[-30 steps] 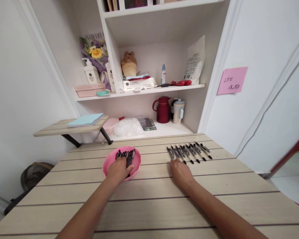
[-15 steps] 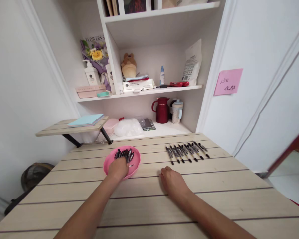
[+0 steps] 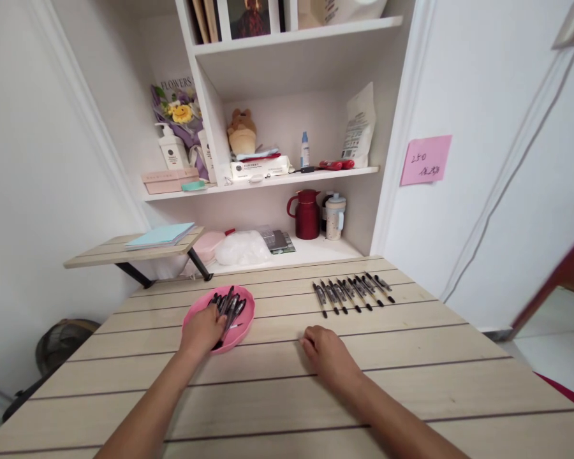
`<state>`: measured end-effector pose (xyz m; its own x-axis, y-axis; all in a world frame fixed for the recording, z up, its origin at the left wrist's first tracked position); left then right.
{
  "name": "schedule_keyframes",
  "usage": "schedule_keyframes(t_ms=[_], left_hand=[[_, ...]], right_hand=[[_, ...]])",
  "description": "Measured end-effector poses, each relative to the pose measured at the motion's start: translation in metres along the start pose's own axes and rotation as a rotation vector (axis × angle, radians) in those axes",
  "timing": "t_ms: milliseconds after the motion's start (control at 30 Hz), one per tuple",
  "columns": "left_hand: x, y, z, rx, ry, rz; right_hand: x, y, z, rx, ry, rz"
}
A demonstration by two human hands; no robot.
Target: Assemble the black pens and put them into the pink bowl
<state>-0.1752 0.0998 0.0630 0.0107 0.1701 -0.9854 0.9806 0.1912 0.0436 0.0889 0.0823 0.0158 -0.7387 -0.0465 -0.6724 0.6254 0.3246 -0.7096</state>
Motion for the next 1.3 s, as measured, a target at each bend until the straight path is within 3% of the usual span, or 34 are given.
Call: schedule_keyframes(t_ms=[67, 100, 233, 300, 367, 533, 667, 800, 1033, 1300], left_hand=[[-0.006, 0.023, 0.013, 0.03, 0.029, 0.252], [-0.004, 0.041, 0.022, 0.065, -0.016, 0.442], [0.032, 0.129, 0.069, 0.08, -0.496, 1.201], [0.048, 0.159, 0.085, 0.063, -0.608, 1.35], [0.059, 0.175, 0.092, 0.068, -0.642, 1.471], [0.076, 0.174, 0.09, 0.102, -0.639, 1.649], [0.082, 0.174, 0.097, 0.157, -0.718, 1.596], [0.085, 0.176, 0.105, 0.117, -0.766, 1.529], [0.076, 0.18, 0.106, 0.232, -0.832, 1.582], [0.064, 0.18, 0.107, 0.272, -0.92, 1.591]], right_hand=[[-0.002, 0.002, -0.002, -0.001, 0.023, -0.253], [-0.003, 0.003, -0.004, 0.01, 0.027, -0.409], [-0.01, 0.013, -0.006, 0.065, 0.114, -0.921], [-0.017, 0.019, -0.005, 0.074, 0.201, -0.984], [-0.018, 0.024, -0.003, 0.09, 0.234, -0.979], [-0.009, 0.019, -0.002, 0.085, 0.111, -0.975], [-0.009, 0.02, -0.003, 0.118, 0.124, -0.95], [-0.007, 0.026, -0.005, 0.159, 0.116, -0.832], [-0.003, 0.034, -0.003, 0.198, 0.138, -0.834], [-0.003, 0.039, 0.0, 0.2, 0.176, -0.882]])
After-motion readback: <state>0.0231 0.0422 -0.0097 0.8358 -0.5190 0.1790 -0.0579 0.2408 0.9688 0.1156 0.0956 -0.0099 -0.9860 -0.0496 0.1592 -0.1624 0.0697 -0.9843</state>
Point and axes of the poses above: each hand's wrist, its own z-axis away from the middle knuckle, its own x-axis out of the palm, y = z × x, the point moved 7 cm from there along -z, towards the middle knuckle, and after that the axes turned 11 degrees about -z, right-handed, at the moved point
